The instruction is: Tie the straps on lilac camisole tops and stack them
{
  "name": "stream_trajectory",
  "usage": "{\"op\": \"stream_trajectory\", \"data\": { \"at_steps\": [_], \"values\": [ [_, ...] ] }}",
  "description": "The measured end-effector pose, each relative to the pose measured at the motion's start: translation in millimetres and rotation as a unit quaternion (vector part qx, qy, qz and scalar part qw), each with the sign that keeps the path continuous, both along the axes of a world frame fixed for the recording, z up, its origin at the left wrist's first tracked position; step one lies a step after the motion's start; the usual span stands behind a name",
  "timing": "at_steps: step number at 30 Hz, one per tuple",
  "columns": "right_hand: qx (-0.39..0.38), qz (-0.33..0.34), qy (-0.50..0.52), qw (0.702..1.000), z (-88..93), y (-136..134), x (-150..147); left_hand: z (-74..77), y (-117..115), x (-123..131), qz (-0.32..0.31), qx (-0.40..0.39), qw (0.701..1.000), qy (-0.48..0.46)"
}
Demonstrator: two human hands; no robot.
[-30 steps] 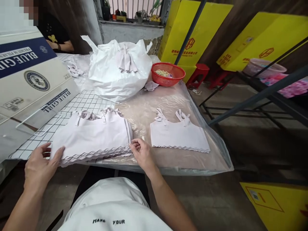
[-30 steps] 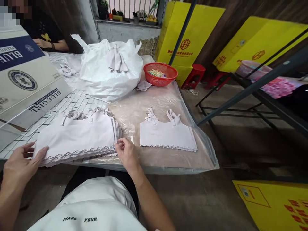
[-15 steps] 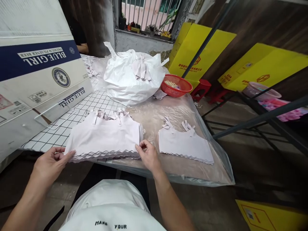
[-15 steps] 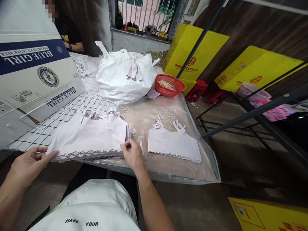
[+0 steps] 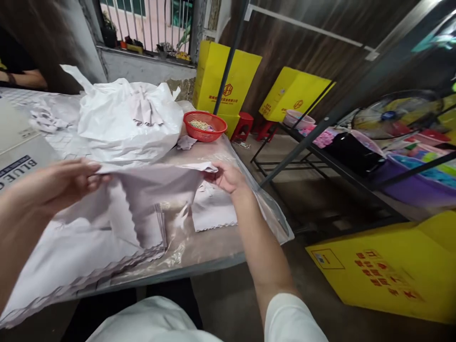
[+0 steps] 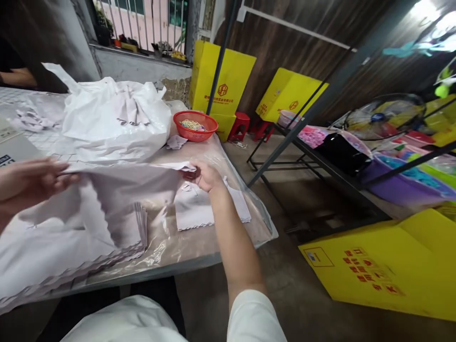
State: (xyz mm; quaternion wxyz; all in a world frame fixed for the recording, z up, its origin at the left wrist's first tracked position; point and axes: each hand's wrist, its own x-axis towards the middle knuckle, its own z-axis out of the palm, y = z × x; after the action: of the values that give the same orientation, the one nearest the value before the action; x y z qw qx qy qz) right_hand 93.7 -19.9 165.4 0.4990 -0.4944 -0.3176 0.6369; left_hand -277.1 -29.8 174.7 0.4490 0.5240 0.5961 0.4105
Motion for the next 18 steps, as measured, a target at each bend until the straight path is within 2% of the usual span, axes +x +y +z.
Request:
{"op": "stream_trajectory", "data": {
  "at_steps": [2, 4, 7, 9, 12, 15, 18],
  "values": [
    [-0.011, -0.048, -0.016, 0.999, 8.2, 31, 29, 20.5, 42, 55, -0.008, -0.064, 0.995, -0.075],
    [-0.001, -0.091, -0.021, 0.996, 16.8, 56, 54, 33.6, 76, 101, 0.031, -0.057, 0.992, -0.104],
    [0.025, -0.121, -0.02, 0.992, 20.8, 80, 80, 32.6, 112, 143, 0.102, -0.036, 0.989, -0.097],
    [0.021, -0.121, -0.027, 0.992, 12.4, 88, 89, 18.6, 126, 155, 0.117, -0.063, 0.987, -0.093],
    [-0.007, -0.112, -0.042, 0.993, -16.3, 91, 93, -14.4, 133, 160, 0.108, -0.122, 0.982, -0.096],
    [-0.018, -0.105, -0.049, 0.993, -51.6, 91, 94, -49.1, 126, 163, 0.096, -0.168, 0.977, -0.09],
    [0.011, -0.111, -0.057, 0.992, -76.3, 91, 99, -70.3, 115, 169, 0.072, -0.193, 0.975, -0.087]
  ]
}}
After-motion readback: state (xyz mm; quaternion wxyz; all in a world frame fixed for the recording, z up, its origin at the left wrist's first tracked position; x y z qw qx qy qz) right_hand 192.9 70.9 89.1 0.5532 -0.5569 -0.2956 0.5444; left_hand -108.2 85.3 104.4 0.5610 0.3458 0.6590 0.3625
